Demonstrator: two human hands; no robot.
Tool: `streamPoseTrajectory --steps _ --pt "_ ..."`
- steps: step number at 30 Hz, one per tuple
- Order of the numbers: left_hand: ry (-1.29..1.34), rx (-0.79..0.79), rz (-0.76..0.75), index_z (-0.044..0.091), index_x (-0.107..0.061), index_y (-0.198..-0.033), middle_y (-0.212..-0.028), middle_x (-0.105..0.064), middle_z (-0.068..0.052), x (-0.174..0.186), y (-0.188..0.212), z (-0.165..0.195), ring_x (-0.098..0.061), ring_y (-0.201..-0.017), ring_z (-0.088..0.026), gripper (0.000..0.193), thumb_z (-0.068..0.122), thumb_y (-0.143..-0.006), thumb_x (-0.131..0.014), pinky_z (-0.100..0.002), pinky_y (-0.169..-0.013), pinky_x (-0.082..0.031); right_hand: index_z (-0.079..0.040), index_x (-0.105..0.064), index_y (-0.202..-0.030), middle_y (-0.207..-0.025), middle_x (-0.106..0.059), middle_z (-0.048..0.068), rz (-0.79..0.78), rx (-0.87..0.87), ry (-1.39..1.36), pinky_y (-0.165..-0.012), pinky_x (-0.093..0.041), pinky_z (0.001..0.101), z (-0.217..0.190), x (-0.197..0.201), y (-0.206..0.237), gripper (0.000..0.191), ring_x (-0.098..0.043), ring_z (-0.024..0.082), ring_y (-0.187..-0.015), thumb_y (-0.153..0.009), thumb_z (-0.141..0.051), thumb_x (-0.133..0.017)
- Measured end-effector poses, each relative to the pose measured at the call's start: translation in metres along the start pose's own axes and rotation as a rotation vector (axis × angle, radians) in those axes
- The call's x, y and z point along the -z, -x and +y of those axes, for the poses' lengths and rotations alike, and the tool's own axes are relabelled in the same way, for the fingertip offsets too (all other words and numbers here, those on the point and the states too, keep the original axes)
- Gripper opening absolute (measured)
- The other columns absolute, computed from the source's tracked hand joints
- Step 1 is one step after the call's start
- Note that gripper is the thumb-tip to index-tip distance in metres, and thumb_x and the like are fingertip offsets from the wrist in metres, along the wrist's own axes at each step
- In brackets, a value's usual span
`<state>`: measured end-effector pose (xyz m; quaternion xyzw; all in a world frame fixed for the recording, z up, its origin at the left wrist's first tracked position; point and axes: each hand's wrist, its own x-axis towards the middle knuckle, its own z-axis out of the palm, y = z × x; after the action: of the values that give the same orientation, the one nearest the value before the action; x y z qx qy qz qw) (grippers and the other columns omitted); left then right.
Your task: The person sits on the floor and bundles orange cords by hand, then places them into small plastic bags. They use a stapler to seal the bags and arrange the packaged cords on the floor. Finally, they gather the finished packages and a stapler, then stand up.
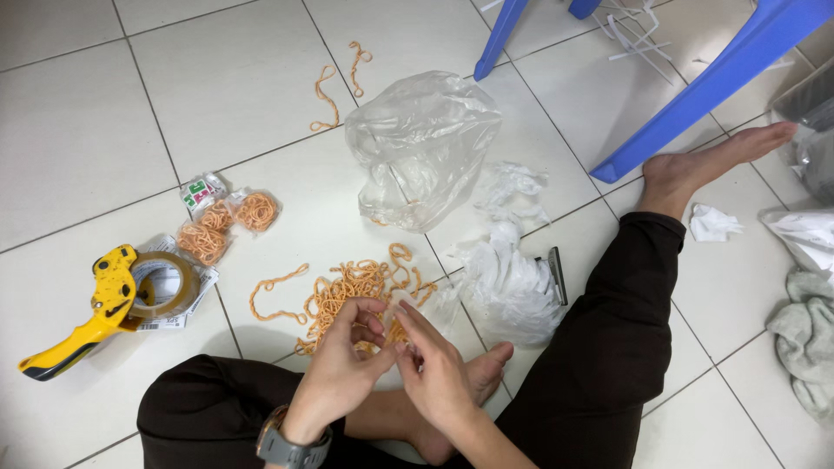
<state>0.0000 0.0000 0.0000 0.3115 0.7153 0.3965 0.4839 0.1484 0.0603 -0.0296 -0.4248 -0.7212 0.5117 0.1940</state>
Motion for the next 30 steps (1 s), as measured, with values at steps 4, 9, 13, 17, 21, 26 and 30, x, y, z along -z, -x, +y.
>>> streamPoseTrajectory --steps 4,9,13,17,21,26,30 --pt "0.227 -0.212 -0.049 0.012 -0.058 -0.134 -0.121 -0.069 -0.005 -0.002 0.015 0.01 -0.069 -0.115 -0.018 0.051 0.015 -0.086 -0.073 -0.026 -0.079 -0.063 -0.012 -0.055 -0.148 -0.138 -0.068 0.012 -0.068 -0.048 -0.052 -0.077 -0.059 0.031 -0.006 0.012 -0.004 0.063 -0.076 0.026 -0.103 -0.087 0.003 -0.056" --pt "-0.295 -0.493 0.321 0.003 -0.056 -0.134 -0.121 -0.061 -0.017 -0.005 0.013 0.017 -0.067 -0.096 -0.027 0.067 0.013 -0.074 -0.084 -0.033 -0.065 -0.056 0.0 -0.049 -0.15 -0.146 -0.063 0.02 -0.159 0.303 -0.158 -0.114 -0.046 0.0371 -0.004 0.022 -0.003 0.063 -0.06 0.031 -0.137 -0.088 0.012 -0.043" --pt "-0.388 -0.213 0.305 0.01 -0.056 -0.139 -0.107 -0.066 -0.012 -0.012 0.0 0.01 -0.071 -0.078 -0.025 0.066 0.011 -0.077 -0.078 -0.035 -0.068 -0.056 -0.001 -0.05 -0.148 -0.142 -0.065 0.019 -0.196 0.292 -0.164 -0.114 -0.046 0.0359 -0.005 0.025 -0.004 0.061 -0.062 0.029 -0.136 -0.089 0.013 -0.043" --pt "-0.101 0.078 0.183 0.01 -0.05 -0.145 -0.093 -0.063 -0.013 -0.007 -0.006 -0.001 -0.068 -0.068 -0.02 0.062 0.009 -0.087 -0.073 -0.033 -0.062 -0.054 -0.001 -0.052 -0.146 -0.139 -0.067 0.018 -0.147 0.319 -0.121 -0.107 -0.05 0.0338 -0.002 0.031 -0.004 0.063 -0.066 0.028 -0.13 -0.085 0.014 -0.047" --pt "0.578 0.162 -0.104 0.014 -0.038 -0.15 -0.096 -0.058 -0.005 -0.007 0.005 -0.006 -0.069 -0.069 -0.015 0.085 -0.004 -0.076 -0.076 -0.028 -0.062 -0.059 -0.004 -0.049 -0.148 -0.135 -0.07 0.013 -0.157 0.235 -0.121 -0.091 -0.056 0.0289 0.001 0.035 -0.006 0.063 -0.074 0.022 -0.111 -0.087 0.012 -0.048" --pt "0.365 -0.196 0.173 0.002 -0.047 -0.14 -0.1 -0.056 -0.007 -0.031 0.023 -0.007 -0.068 -0.086 -0.014 0.063 -0.01 -0.083 -0.072 -0.027 -0.071 -0.062 -0.006 -0.037 -0.156 -0.135 -0.069 0.012 -0.154 0.271 -0.067 -0.08 -0.055 0.0282 0.004 0.033 -0.001 0.073 -0.068 0.018 -0.087 -0.087 0.011 -0.052" --pt "0.017 -0.586 0.262 -0.001 -0.063 -0.11 -0.105 -0.07 -0.011 -0.032 0.024 0.001 -0.078 -0.095 -0.021 0.019 -0.007 -0.093 -0.067 -0.033 -0.083 -0.065 -0.004 -0.027 -0.162 -0.141 -0.056 0.018 -0.098 0.508 -0.026 -0.09 -0.053 0.0297 0.006 0.027 0.001 0.077 -0.062 0.018 -0.094 -0.09 0.013 -0.05"
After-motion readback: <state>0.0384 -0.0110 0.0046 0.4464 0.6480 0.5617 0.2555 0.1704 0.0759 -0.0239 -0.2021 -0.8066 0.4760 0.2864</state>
